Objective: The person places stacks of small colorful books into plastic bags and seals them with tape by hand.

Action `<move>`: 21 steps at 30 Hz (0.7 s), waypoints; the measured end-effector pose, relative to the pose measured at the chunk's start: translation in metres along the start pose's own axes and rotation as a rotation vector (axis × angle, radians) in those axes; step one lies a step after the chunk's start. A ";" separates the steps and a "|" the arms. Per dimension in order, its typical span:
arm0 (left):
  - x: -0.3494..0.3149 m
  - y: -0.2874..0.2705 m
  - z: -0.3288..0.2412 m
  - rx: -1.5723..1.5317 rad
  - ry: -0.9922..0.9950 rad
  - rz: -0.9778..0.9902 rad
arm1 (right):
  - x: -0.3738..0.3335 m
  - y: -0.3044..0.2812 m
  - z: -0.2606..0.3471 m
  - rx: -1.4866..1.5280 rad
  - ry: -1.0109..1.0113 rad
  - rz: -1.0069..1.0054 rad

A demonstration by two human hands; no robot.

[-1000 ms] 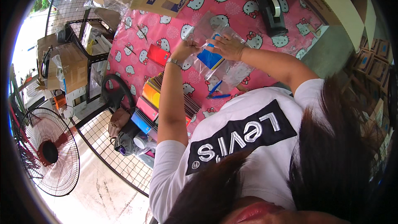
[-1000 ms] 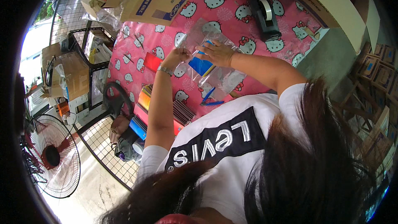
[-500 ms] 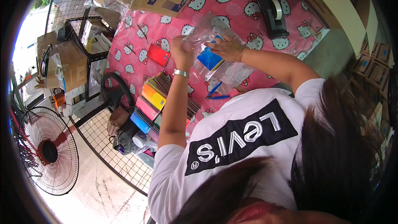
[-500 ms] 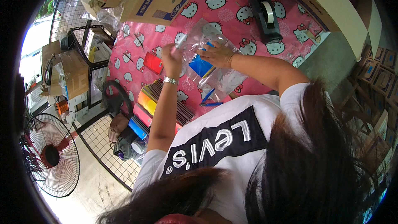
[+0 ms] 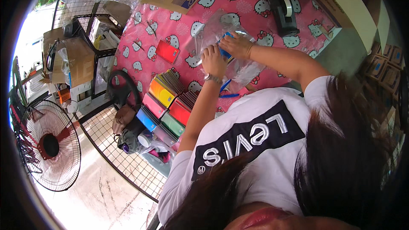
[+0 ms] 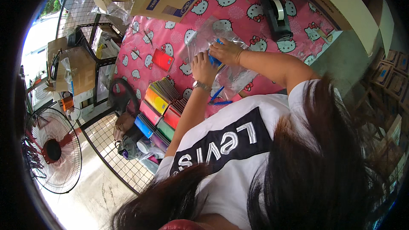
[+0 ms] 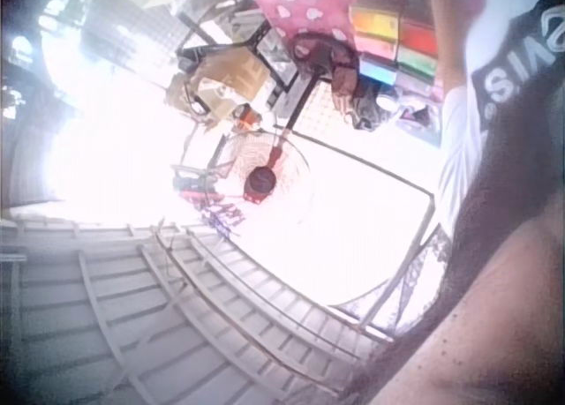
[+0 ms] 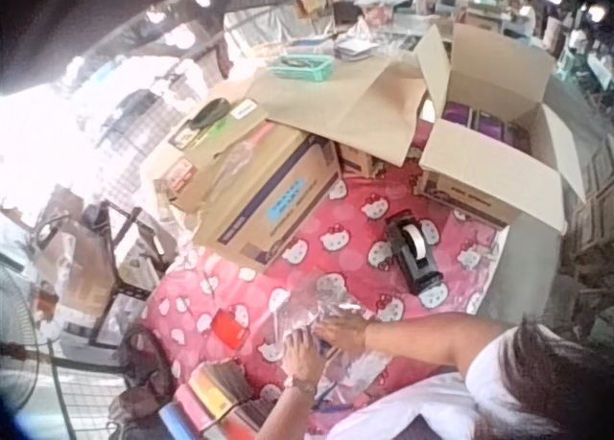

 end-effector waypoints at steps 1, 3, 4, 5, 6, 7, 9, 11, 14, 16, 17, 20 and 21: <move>0.000 0.006 0.000 0.018 -0.004 -0.010 | 0.000 -0.001 0.000 0.003 -0.014 0.022; 0.001 0.015 0.001 0.049 -0.018 -0.024 | 0.004 -0.013 0.000 0.013 -0.045 0.073; 0.002 0.019 0.002 0.049 -0.012 -0.024 | 0.001 -0.021 -0.002 0.066 0.057 0.110; 0.000 0.022 0.006 0.050 -0.024 -0.026 | 0.001 -0.039 0.002 0.131 0.152 0.149; 0.002 0.026 0.007 0.049 -0.024 -0.030 | -0.005 -0.052 0.007 0.187 0.255 0.186; 0.002 0.029 0.008 0.048 -0.026 -0.034 | -0.019 -0.050 0.020 0.171 0.236 0.197; 0.003 0.032 0.008 0.023 -0.015 0.002 | -0.048 -0.042 0.047 0.136 0.207 0.218; 0.004 0.029 0.008 -0.017 0.023 0.060 | -0.053 -0.037 0.054 0.175 0.220 0.280; 0.007 0.019 0.000 -0.063 0.109 0.175 | -0.044 -0.028 0.052 0.189 0.256 0.384; 0.011 0.010 -0.012 -0.046 0.158 0.254 | -0.038 -0.022 0.047 0.232 0.318 0.508; 0.011 0.013 -0.012 -0.035 0.155 0.254 | -0.031 -0.025 0.048 0.215 0.293 0.520; 0.010 0.032 -0.005 -0.018 0.161 0.227 | -0.030 -0.036 0.042 0.176 0.241 0.313; 0.008 0.042 0.002 -0.028 0.110 0.200 | -0.033 -0.042 0.025 0.263 0.357 0.222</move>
Point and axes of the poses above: each hand's wrist, its own x-axis towards the middle knuckle, its own y-axis out of the palm, z = x × y, the point moved 3 cm from there along x, towards the middle knuckle, and after that the axes turned 1 degree about x, right-handed, at the moved point
